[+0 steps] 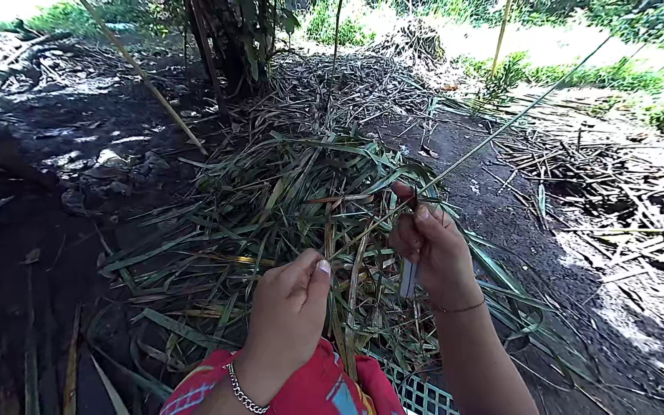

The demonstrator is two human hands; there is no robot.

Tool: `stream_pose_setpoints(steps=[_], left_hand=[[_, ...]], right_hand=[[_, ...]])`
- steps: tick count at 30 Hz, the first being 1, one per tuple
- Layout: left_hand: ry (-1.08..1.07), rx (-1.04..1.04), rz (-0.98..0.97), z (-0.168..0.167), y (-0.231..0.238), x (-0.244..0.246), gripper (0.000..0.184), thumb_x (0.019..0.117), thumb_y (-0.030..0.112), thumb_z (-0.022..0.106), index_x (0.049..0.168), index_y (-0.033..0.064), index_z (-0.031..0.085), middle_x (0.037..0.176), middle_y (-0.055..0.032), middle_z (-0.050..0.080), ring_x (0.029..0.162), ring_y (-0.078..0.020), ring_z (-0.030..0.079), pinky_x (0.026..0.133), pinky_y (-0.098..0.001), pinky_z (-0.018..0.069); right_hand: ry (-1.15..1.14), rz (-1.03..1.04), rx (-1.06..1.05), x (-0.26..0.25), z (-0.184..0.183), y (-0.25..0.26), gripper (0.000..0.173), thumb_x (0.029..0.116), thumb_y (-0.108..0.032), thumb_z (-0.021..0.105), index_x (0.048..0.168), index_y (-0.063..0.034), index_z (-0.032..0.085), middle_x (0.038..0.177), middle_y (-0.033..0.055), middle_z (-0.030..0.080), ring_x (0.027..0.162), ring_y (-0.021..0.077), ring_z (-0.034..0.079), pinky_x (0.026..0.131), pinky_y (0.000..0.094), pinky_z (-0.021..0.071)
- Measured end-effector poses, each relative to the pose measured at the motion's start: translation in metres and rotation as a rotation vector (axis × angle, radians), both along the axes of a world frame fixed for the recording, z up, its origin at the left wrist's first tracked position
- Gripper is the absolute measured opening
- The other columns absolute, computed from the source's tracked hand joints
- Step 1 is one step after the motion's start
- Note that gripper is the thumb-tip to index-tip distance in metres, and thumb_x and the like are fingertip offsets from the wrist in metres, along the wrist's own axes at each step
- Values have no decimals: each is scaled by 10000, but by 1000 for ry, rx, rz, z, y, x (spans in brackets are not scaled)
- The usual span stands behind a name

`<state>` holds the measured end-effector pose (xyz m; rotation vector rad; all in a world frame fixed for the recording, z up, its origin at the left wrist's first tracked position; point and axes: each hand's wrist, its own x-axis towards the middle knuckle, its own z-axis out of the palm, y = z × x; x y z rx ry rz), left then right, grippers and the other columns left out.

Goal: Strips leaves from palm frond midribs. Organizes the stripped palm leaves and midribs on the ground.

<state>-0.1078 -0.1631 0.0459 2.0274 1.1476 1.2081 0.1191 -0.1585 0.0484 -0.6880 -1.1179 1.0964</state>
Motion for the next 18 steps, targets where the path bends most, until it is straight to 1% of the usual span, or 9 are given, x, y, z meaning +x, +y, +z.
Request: stream_pose_setpoints(steps=[3, 5, 7, 8, 10, 13, 15, 17, 18], left_hand=[[-62, -133, -58, 3, 1, 3, 301, 1019, 224, 429, 819, 168, 647, 613, 159, 434, 552, 73, 412, 528, -140, 334], [-246, -407, -199, 11, 1, 2, 295, 1001, 152, 408, 812, 208, 627, 624, 175, 448, 532, 78, 382, 503, -115, 305], [-403, -667, -342, 18, 4, -1, 350, 1004, 103, 357, 753, 239, 560, 584, 169, 409, 468, 71, 311, 443, -105, 246], [-450, -762, -389, 21, 5, -2, 384, 1005, 89, 336, 710, 242, 527, 565, 164, 389, 451, 70, 289, 427, -105, 228], [-475, -869, -451, 24, 6, -4, 421, 1012, 85, 312, 664, 241, 489, 557, 156, 376, 445, 69, 282, 418, -106, 222], [-474, -916, -484, 23, 8, -7, 422, 1005, 88, 314, 646, 238, 478, 555, 151, 361, 440, 67, 268, 410, -107, 207], [-463, -922, -485, 21, 9, -8, 428, 1006, 91, 314, 638, 237, 477, 547, 152, 349, 434, 65, 259, 407, -110, 197], [-465, -918, -466, 19, 10, -6, 430, 1011, 91, 313, 642, 232, 481, 547, 149, 355, 434, 61, 264, 407, -112, 201], [-458, -889, -435, 19, 9, -4, 420, 1014, 91, 319, 660, 229, 496, 555, 150, 373, 440, 59, 277, 412, -111, 214]], right_hand=[[-93, 231, -36, -25, -11, -11, 396, 1024, -297, 539, 1376, -126, 600, 602, -171, 502, 522, -68, 451, 523, 123, 395], [-150, 390, -19, -41, -22, -12, 304, 1019, -264, 563, 1256, -87, 632, 666, -204, 509, 573, -93, 450, 536, 108, 378], [-197, 407, 26, -43, -28, -9, 203, 1007, -268, 586, 1108, -116, 675, 683, -221, 524, 587, -114, 453, 541, 97, 371], [-229, 390, 52, -40, -29, -8, 210, 1003, -272, 598, 1107, -117, 695, 701, -224, 546, 598, -121, 458, 544, 93, 373], [-283, 327, 92, -30, -25, -5, 268, 996, -323, 612, 1169, -143, 709, 735, -226, 590, 615, -131, 472, 554, 84, 387], [-162, 163, 113, -10, -17, 1, 384, 982, -422, 632, 1279, -189, 707, 632, -182, 553, 550, -83, 465, 536, 113, 392], [-91, 73, 129, -2, -13, 4, 394, 985, -429, 627, 1317, -222, 679, 593, -163, 540, 510, -57, 469, 523, 131, 413], [-135, 113, 84, -8, -12, -3, 428, 1001, -425, 608, 1378, -222, 623, 607, -168, 538, 522, -62, 477, 535, 125, 422], [-195, 178, 39, -16, -13, -8, 425, 1007, -376, 590, 1386, -183, 609, 625, -187, 537, 538, -82, 472, 539, 111, 410]])
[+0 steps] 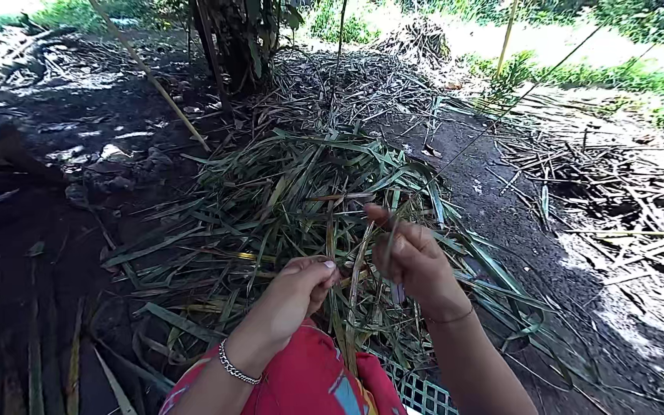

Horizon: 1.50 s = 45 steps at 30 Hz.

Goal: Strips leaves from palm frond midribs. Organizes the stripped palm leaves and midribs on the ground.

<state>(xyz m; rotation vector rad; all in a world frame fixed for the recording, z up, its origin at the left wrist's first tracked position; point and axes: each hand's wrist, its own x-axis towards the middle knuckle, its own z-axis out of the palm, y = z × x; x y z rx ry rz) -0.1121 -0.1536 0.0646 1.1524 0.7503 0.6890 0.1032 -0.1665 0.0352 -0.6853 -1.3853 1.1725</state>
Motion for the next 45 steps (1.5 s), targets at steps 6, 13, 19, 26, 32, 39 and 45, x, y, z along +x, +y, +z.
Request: stream_pose_setpoints(steps=[6, 13, 19, 26, 32, 39, 45], left_hand=[[495, 892, 389, -24, -9, 8, 345, 1034, 273, 418, 933, 123, 711, 619, 106, 502, 563, 14, 479, 543, -205, 397], [559, 1169, 526, -27, -6, 5, 392, 1053, 298, 394, 779, 124, 615, 552, 55, 419, 484, -52, 415, 476, -241, 335], [565, 1148, 499, -28, -4, 6, 398, 1036, 304, 391, 776, 118, 627, 541, 61, 416, 473, -39, 419, 461, -229, 331], [475, 823, 286, -13, 13, -24, 301, 977, 250, 440, 725, 217, 602, 582, 183, 402, 528, 91, 385, 508, -136, 322], [812, 1198, 366, -16, 17, -20, 386, 1021, 385, 453, 1032, 93, 705, 741, -30, 628, 653, -209, 620, 591, -464, 493], [644, 1337, 459, -28, 15, -10, 333, 1044, 294, 501, 932, 83, 734, 796, -41, 685, 670, -141, 639, 598, -305, 516], [632, 1398, 454, -19, 22, -37, 319, 1034, 281, 528, 917, 70, 737, 816, -42, 695, 712, -112, 642, 634, -279, 517]], right_hand=[[36, 156, -203, -35, -3, -14, 183, 1011, -175, 512, 1097, -103, 656, 612, -199, 477, 529, -86, 432, 510, 110, 364], [201, -177, -30, -8, 4, 0, 357, 1026, -277, 535, 1328, -125, 653, 553, -135, 487, 481, -43, 441, 503, 134, 400], [100, 93, -100, -25, -3, -9, 368, 1022, -185, 512, 1355, -51, 592, 635, -185, 500, 549, -83, 449, 532, 112, 388], [153, -271, 52, 54, 8, 15, 368, 1036, -314, 517, 1351, -161, 628, 549, -137, 487, 445, -29, 428, 456, 137, 390], [161, -354, 37, 49, 7, 10, 365, 1037, -295, 511, 1362, -164, 612, 546, -115, 477, 450, -13, 448, 470, 144, 414], [189, 47, -99, 1, -8, 1, 404, 1035, -252, 517, 1419, -141, 574, 613, -143, 523, 533, -52, 477, 550, 125, 423], [154, -253, 8, 72, 8, 16, 341, 1040, -322, 513, 1316, -175, 646, 546, -135, 473, 437, -38, 416, 446, 127, 383]])
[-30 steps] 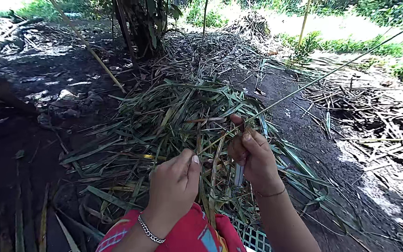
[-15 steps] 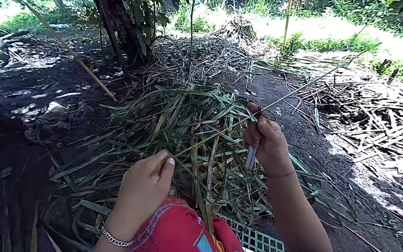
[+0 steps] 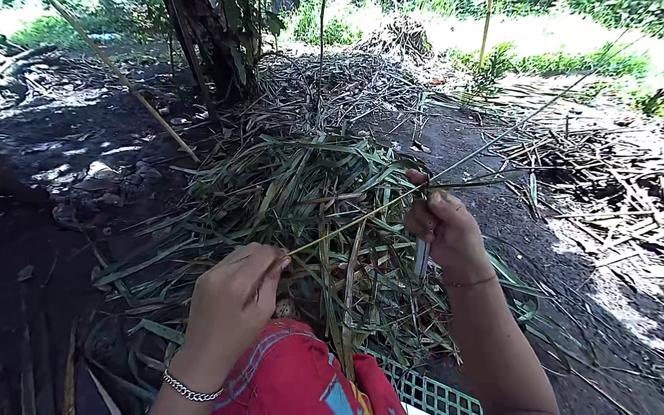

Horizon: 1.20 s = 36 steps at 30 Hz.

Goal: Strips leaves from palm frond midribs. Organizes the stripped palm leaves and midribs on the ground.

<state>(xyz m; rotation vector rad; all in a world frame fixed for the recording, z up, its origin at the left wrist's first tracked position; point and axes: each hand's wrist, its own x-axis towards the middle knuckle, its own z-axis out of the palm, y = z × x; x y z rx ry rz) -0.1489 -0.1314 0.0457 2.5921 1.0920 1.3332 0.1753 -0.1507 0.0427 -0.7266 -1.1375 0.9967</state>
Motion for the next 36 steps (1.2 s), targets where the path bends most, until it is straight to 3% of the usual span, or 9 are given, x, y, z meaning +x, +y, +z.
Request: stream_pose_setpoints(steps=[5, 8, 12, 17, 20, 22, 24, 32, 36], left_hand=[[-12, -39, -27, -2, 5, -3, 328, 1026, 303, 527, 890, 85, 731, 780, -13, 677, 665, -62, 595, 601, -232, 479], [-18, -68, -38, -8, 10, 1, 332, 1019, 307, 525, 885, 89, 737, 759, -12, 685, 656, -52, 600, 608, -218, 480], [-59, -157, -116, -11, 18, -6, 353, 1011, 339, 531, 874, 83, 731, 728, 38, 656, 652, 60, 551, 612, -108, 444], [-81, -216, -95, -10, 34, -48, 389, 1009, 393, 552, 907, 59, 724, 760, 52, 647, 689, 99, 545, 652, -98, 454], [-78, -241, 10, -11, 46, -76, 433, 985, 439, 558, 917, 45, 722, 798, 30, 665, 707, 77, 565, 665, -133, 475], [-57, -246, 15, -10, 46, -76, 449, 985, 457, 555, 988, 46, 736, 854, 3, 698, 730, 59, 589, 676, -146, 490], [-46, -231, -18, -6, 40, -56, 417, 995, 426, 550, 1042, 55, 734, 873, 7, 693, 725, 71, 570, 664, -122, 471], [-121, -128, -109, -9, 18, 6, 257, 964, 286, 641, 900, 71, 765, 839, 18, 712, 756, 65, 614, 708, -93, 490], [-172, -95, -92, -11, 9, 20, 230, 949, 255, 672, 894, 51, 764, 845, 1, 722, 772, 57, 629, 729, -89, 501]], right_hand=[[131, -203, 41, 15, 9, 2, 343, 1098, -281, 357, 1338, -191, 584, 564, -138, 441, 435, -30, 409, 451, 124, 389], [79, -19, -34, -16, 1, -5, 398, 1034, -443, 525, 1364, -229, 586, 541, -141, 452, 438, -31, 422, 456, 137, 398], [-19, 191, -92, -32, -6, -7, 404, 1024, -281, 495, 1373, -122, 621, 528, -143, 454, 462, -43, 423, 491, 135, 385], [-34, -152, -17, 43, 2, -2, 366, 1079, -314, 406, 1347, -190, 622, 556, -135, 477, 430, -33, 404, 440, 136, 380], [47, -349, 9, 82, 5, -3, 391, 1109, -263, 274, 1361, -179, 560, 572, -144, 422, 434, -32, 375, 450, 133, 368], [69, -393, 37, 86, 7, -8, 385, 1108, -254, 280, 1367, -172, 552, 582, -143, 437, 446, -29, 394, 462, 134, 381], [50, -349, 52, 74, 5, -11, 376, 1099, -274, 330, 1385, -179, 555, 586, -138, 466, 449, -25, 419, 461, 130, 398], [50, -25, -21, -11, -8, -14, 424, 1058, -391, 470, 1421, -185, 543, 549, -126, 459, 456, -20, 435, 483, 142, 405], [39, 184, -132, -56, -10, -20, 418, 1039, -172, 411, 1422, -104, 565, 589, -119, 489, 503, -37, 452, 514, 130, 402]])
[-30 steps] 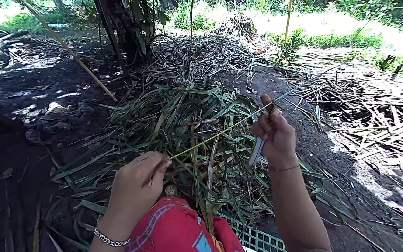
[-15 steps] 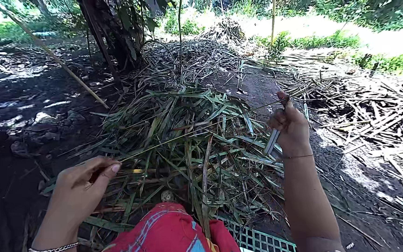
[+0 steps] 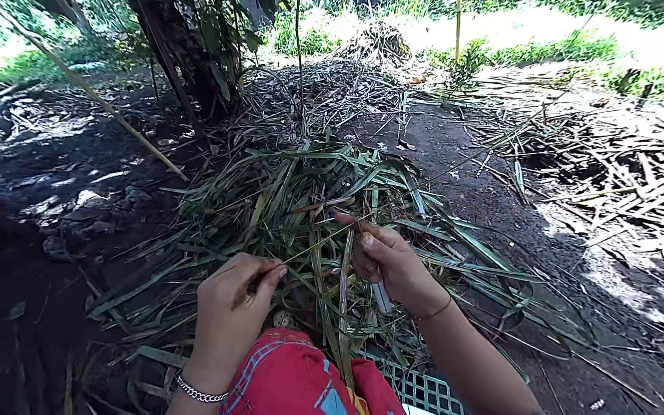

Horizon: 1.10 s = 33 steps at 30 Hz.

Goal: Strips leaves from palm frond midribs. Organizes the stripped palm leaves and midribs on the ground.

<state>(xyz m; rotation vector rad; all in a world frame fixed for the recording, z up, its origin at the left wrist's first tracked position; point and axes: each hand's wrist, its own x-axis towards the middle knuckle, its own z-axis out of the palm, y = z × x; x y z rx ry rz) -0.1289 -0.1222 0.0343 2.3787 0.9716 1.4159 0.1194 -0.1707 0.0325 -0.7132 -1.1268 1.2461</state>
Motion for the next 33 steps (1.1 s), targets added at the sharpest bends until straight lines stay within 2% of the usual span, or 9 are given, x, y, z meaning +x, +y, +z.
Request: stream_pose_setpoints(steps=[4, 11, 14, 17, 19, 23, 26, 30, 33], left_hand=[[-21, 37, 10, 1, -1, -6, 234, 947, 252, 688, 872, 42, 757, 851, -18, 720, 808, 40, 640, 756, -98, 502], [-11, -58, -79, 5, 1, -19, 276, 962, 301, 663, 872, 57, 753, 817, 35, 695, 752, 93, 589, 702, -67, 469], [-24, -117, -81, 2, 3, -15, 257, 945, 293, 671, 857, 65, 750, 803, 57, 685, 716, 107, 574, 662, -58, 465], [-52, -172, -126, 0, 2, -10, 235, 936, 283, 678, 852, 71, 739, 795, 78, 675, 705, 114, 571, 651, -56, 468], [-61, -193, -136, 1, 2, -12, 230, 935, 290, 677, 859, 82, 740, 803, 93, 680, 715, 119, 578, 660, -57, 474], [-60, -182, -103, 5, 6, -34, 237, 943, 314, 676, 864, 100, 740, 806, 110, 685, 713, 121, 581, 655, -62, 478], [-38, -145, -77, 3, 11, -41, 261, 937, 320, 672, 856, 82, 741, 798, 90, 680, 708, 125, 568, 653, -55, 463], [-10, -70, -75, 0, 12, -33, 281, 940, 305, 667, 840, 52, 737, 786, 43, 677, 724, 109, 570, 678, -60, 459], [-1, -26, -77, 1, 8, -25, 287, 949, 287, 660, 832, 34, 730, 788, 17, 680, 731, 102, 569, 685, -58, 453]], right_hand=[[-16, -14, 26, 3, 4, 4, 395, 1032, -200, 448, 1373, -97, 619, 568, -123, 469, 487, -41, 433, 497, 123, 383], [79, -371, 194, 59, 4, 14, 342, 1059, -319, 465, 1341, -195, 614, 554, -121, 461, 430, -19, 407, 437, 136, 377], [39, -219, 165, 38, 4, 9, 419, 1028, -432, 542, 1394, -229, 566, 546, -134, 469, 452, -24, 438, 477, 148, 410], [-15, 57, 78, 4, 0, 4, 436, 1033, -247, 486, 1449, -125, 537, 601, -146, 495, 521, -49, 461, 531, 129, 413], [-28, 93, 53, 2, 1, 5, 404, 1020, -200, 487, 1394, -96, 599, 600, -149, 497, 517, -57, 451, 522, 119, 397], [-16, -156, 127, 51, 4, 16, 371, 1044, -321, 504, 1348, -152, 632, 546, -139, 469, 443, -41, 411, 454, 128, 375], [65, -328, 166, 76, 8, 18, 345, 1079, -282, 432, 1351, -177, 616, 545, -116, 451, 422, -23, 400, 425, 130, 370], [26, -91, 81, 39, 10, 8, 408, 1036, -398, 527, 1392, -203, 574, 525, -138, 453, 440, -34, 423, 471, 140, 393], [6, 126, -4, 4, 6, 5, 406, 1028, -254, 471, 1393, -123, 589, 563, -143, 464, 489, -46, 429, 511, 132, 384]])
